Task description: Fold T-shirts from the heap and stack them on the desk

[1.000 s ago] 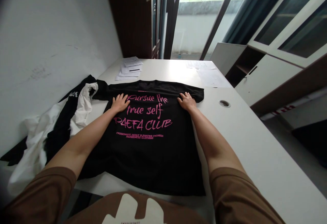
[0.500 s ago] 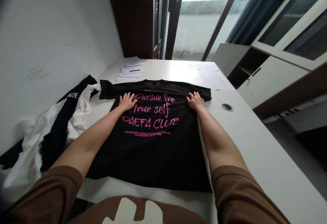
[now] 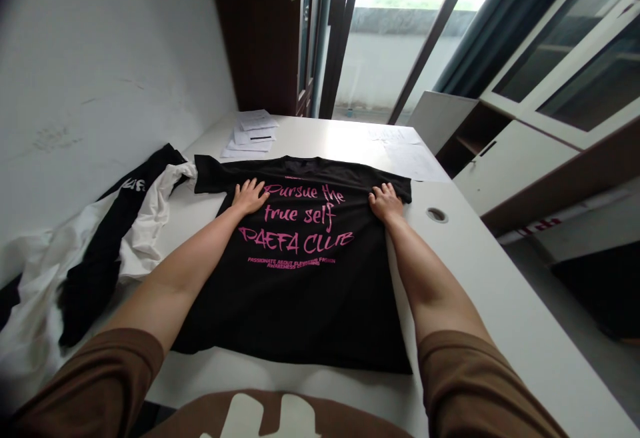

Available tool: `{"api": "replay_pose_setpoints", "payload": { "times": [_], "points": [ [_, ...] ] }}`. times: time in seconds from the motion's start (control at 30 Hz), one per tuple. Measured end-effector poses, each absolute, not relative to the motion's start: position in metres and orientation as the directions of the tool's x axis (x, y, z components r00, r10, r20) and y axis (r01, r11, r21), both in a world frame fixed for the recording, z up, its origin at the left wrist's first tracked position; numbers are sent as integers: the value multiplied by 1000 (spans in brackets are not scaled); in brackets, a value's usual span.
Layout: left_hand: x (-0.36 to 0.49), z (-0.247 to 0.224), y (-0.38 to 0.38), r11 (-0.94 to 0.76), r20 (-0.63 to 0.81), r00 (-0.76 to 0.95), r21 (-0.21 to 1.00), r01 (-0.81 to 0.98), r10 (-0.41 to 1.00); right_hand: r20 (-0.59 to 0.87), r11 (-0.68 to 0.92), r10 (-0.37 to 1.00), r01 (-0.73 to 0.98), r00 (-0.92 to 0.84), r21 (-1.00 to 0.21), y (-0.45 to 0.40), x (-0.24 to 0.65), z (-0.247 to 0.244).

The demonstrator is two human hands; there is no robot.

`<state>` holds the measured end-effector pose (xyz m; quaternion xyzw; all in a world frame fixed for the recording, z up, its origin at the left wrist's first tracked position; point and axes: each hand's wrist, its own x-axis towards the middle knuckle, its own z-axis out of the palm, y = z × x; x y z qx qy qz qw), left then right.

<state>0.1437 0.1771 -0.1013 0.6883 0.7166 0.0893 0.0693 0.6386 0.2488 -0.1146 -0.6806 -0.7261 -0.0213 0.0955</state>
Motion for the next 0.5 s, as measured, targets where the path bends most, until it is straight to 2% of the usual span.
{"api": "replay_pose_setpoints", "payload": {
  "times": [0.1,0.2,0.33,0.5],
  "points": [
    [130,-97,180,6,92,-34,294,956,995,325,121,944,977,-59,-174,237,645,-119],
    [107,-89,174,-18,190,-61,389,921,980,450,266,878,948,-164,-175,218,654,-119],
    [76,-79,153,-11,254,-111,433,901,961,467,367,842,922,-270,-128,187,656,-117],
    [88,-66,126,-144,286,34,376,915,958,435,393,849,909,-300,-139,168,647,-118]
  ]
}}
